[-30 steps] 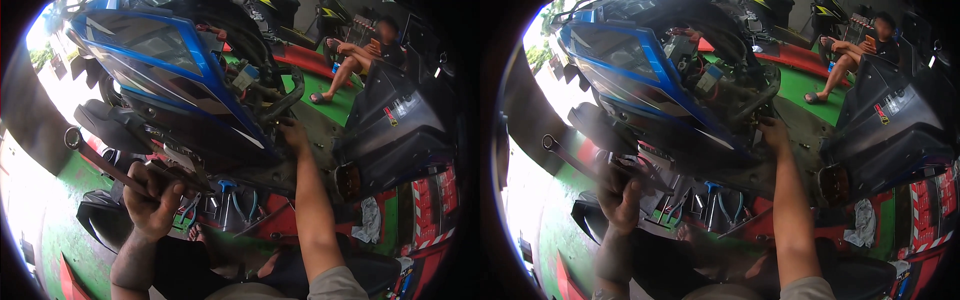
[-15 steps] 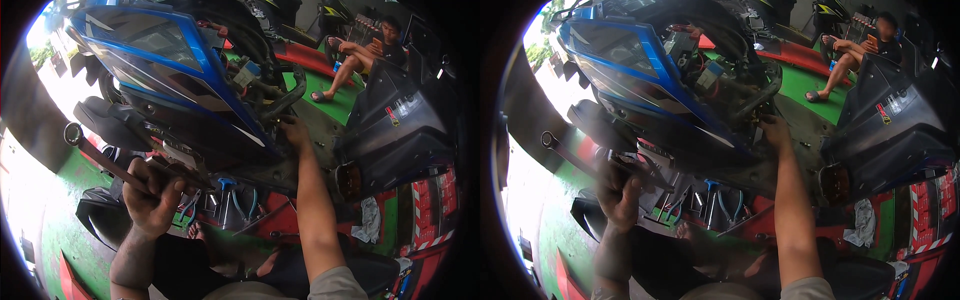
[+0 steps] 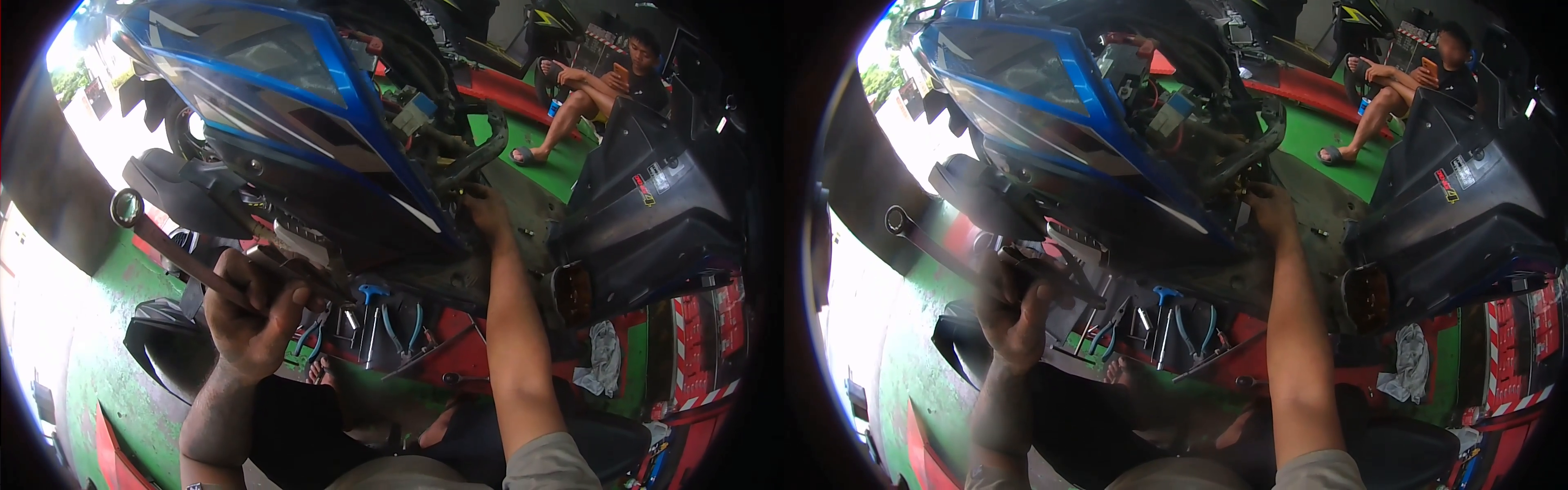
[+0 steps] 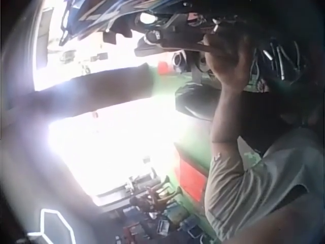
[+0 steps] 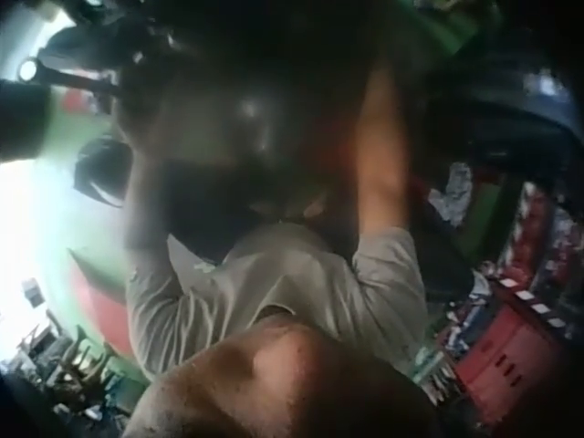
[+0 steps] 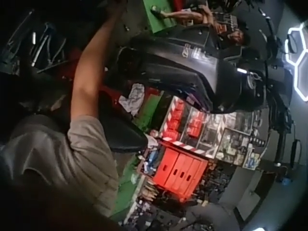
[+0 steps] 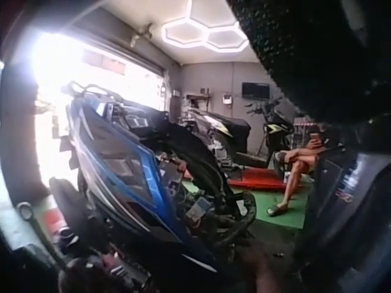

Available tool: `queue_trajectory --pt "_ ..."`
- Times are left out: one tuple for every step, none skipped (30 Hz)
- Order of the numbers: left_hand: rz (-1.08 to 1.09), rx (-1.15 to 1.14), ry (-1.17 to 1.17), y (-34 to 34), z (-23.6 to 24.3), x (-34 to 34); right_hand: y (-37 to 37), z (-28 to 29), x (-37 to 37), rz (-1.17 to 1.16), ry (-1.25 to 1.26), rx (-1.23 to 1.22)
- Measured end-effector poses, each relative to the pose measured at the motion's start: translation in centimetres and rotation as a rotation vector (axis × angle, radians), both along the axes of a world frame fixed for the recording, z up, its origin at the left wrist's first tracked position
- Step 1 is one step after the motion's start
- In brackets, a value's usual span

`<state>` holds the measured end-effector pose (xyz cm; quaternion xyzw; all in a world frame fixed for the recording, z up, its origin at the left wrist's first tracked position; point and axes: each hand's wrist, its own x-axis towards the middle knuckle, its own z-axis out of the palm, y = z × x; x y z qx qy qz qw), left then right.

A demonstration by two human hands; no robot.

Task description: Disassembling and cleaning internal components of a motorcycle engine or fuel system.

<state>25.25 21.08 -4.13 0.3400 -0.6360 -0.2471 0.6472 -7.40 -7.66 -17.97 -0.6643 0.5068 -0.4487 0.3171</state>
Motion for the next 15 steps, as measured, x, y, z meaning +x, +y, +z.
queue_trajectory --pt "-0.001 0.010 0.033 -0.1 -0.1 0.0 0.0 -0.1 0.0 -0.025 0.036 -0.006" --pt "-0.026 0.019 0.044 -0.2 -0.2 0.1 0.1 0.0 0.0 -0.016 0.075 -0.041" --pt "-0.019 0.043 0.010 -0.1 -0.4 0.2 0.1 0.6 -0.2 -0.025 0.122 -0.055" --pt "-0.041 0.057 -0.045 -0.2 -0.7 0.5 0.8 1.1 -0.3 -0.043 0.183 -0.022" --pt "-0.057 0.067 -0.094 -0.4 -1.0 0.8 2.0 2.0 -0.6 -0.064 0.285 -0.070" --pt "-0.070 0.098 -0.161 -0.6 -1.3 1.3 3.3 3.5 -1.4 -0.110 0.412 -0.044" --pt "-0.092 0.184 -0.237 -0.5 -1.8 1.4 5.2 5.1 -2.2 -0.129 0.399 -0.058" --pt "-0.105 0.286 -0.251 -0.4 -2.3 1.6 7.4 6.9 -2.6 -0.190 0.409 -0.008" --pt "-0.117 0.387 -0.269 -0.2 -2.8 1.6 9.8 8.6 -2.7 -0.177 0.396 -0.061" --pt "-0.155 0.450 -0.272 0.0 -3.1 1.7 12.7 10.3 -3.0 -0.209 0.369 -0.019" --pt "-0.162 0.525 -0.205 0.2 -3.4 1.6 15.8 11.7 -2.9 -0.201 0.312 0.063" --pt "-0.186 0.589 -0.135 0.4 -3.7 1.5 19.1 12.2 -2.0 -0.144 0.184 0.167" --pt "-0.212 0.652 -0.063 0.6 -3.8 1.3 21.7 12.0 -0.5 -0.060 0.098 0.264" --pt "-0.276 0.662 -0.050 0.8 -3.8 1.1 24.1 11.7 1.0 0.131 -0.061 0.300" --pt "-0.286 0.636 -0.037 1.0 -3.8 0.9 25.8 10.6 3.1 0.258 -0.205 0.381"
